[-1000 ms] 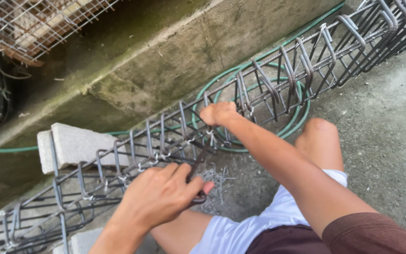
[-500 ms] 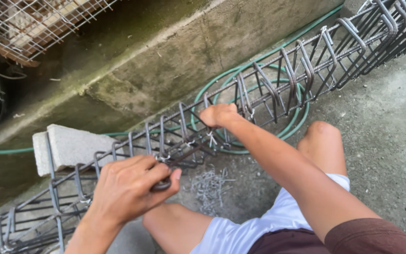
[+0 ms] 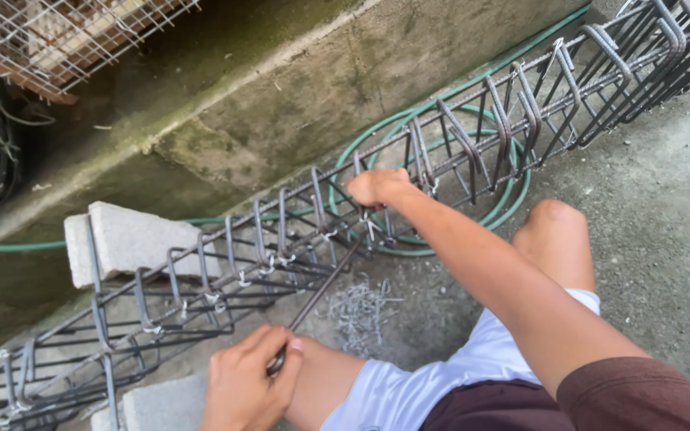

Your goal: The person sits on the floor and uses a rebar tying tool to twist wire ties around the intersections of a rebar cage. They repeatedly pick up wire ties, wrap them around the rebar, and twist them to secure the structure.

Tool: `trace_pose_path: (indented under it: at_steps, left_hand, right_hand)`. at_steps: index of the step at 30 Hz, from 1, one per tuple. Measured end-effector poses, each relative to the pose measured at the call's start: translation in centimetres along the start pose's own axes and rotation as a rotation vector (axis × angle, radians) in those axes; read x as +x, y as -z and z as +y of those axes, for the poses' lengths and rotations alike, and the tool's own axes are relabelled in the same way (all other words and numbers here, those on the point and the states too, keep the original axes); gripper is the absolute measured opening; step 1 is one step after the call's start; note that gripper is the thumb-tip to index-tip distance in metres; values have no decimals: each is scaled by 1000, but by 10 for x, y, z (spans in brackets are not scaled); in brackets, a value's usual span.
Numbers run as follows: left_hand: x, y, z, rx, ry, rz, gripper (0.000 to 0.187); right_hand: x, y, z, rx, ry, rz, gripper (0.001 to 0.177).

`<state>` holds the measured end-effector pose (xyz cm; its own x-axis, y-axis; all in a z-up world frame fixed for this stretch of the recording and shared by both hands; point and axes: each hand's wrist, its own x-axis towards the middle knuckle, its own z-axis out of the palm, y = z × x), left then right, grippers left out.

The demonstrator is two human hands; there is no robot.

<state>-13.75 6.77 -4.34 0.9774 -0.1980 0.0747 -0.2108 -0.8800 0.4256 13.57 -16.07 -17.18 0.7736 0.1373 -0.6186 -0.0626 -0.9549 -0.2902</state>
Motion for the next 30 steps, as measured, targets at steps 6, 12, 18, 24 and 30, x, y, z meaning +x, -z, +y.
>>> trace_pose_path:
  at_steps: [6, 12, 18, 24, 30]
  left_hand:
    - [-16, -19, 14, -88, -43, 73, 7]
    - [-3, -10, 31, -8, -174, 155, 11]
    - [35, 23, 55, 144, -327, 154, 15]
    - [73, 44, 73, 285, -513, 41, 22]
    - [57, 55, 55, 334, -449, -15, 20]
  right_hand:
    - [6, -3, -1, -37, 30, 8, 55]
    - [-9, -2, -6, -69, 4, 70, 47]
    - [8, -16, -3, -97, -4, 92, 45]
    - [6, -10, -1, -127, 13, 74, 38]
    - [2, 4, -5, -71, 32, 57, 43]
